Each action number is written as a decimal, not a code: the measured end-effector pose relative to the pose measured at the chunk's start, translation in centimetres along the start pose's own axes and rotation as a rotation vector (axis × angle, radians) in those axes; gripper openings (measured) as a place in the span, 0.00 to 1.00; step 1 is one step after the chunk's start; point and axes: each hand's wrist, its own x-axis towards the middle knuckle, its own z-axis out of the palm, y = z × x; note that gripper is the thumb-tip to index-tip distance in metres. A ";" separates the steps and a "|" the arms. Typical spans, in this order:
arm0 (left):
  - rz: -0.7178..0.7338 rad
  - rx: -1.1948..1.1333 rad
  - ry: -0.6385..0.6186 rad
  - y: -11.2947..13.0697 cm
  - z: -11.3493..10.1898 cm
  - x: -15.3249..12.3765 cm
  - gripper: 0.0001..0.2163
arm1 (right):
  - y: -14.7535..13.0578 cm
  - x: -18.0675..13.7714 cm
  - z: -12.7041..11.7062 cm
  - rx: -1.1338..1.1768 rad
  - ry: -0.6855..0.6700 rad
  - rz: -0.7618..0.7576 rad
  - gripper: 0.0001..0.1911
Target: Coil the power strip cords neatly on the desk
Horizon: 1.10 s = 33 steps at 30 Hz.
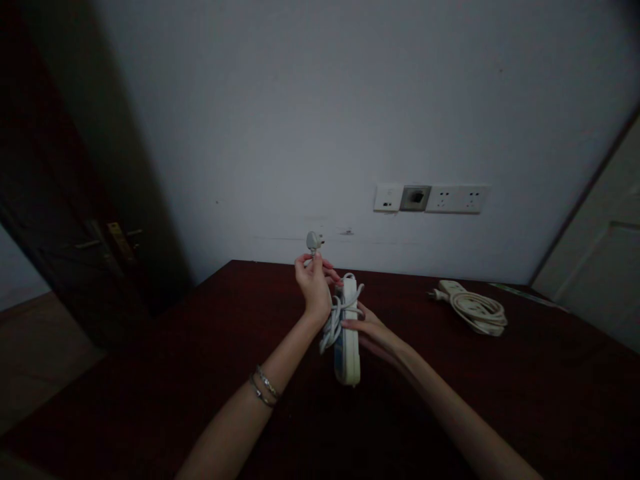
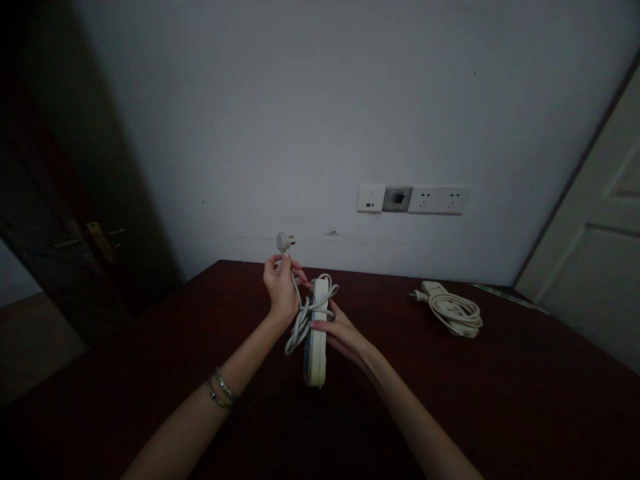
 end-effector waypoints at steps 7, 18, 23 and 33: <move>0.067 0.037 0.017 0.4 -0.7 1.3 0.17 | -2.3 -0.4 -0.9 -0.072 0.119 -0.063 0.30; -0.181 -0.037 0.057 0.1 -1.7 2.7 0.18 | -5.0 -0.4 -3.7 -0.117 0.294 -0.112 0.20; -0.207 -0.001 0.005 -0.7 -2.1 3.0 0.20 | -4.8 0.0 -4.4 -0.109 0.350 -0.114 0.22; -0.103 0.211 -0.109 -1.9 -3.1 3.3 0.20 | -5.6 -0.5 -5.2 -0.210 0.208 -0.103 0.30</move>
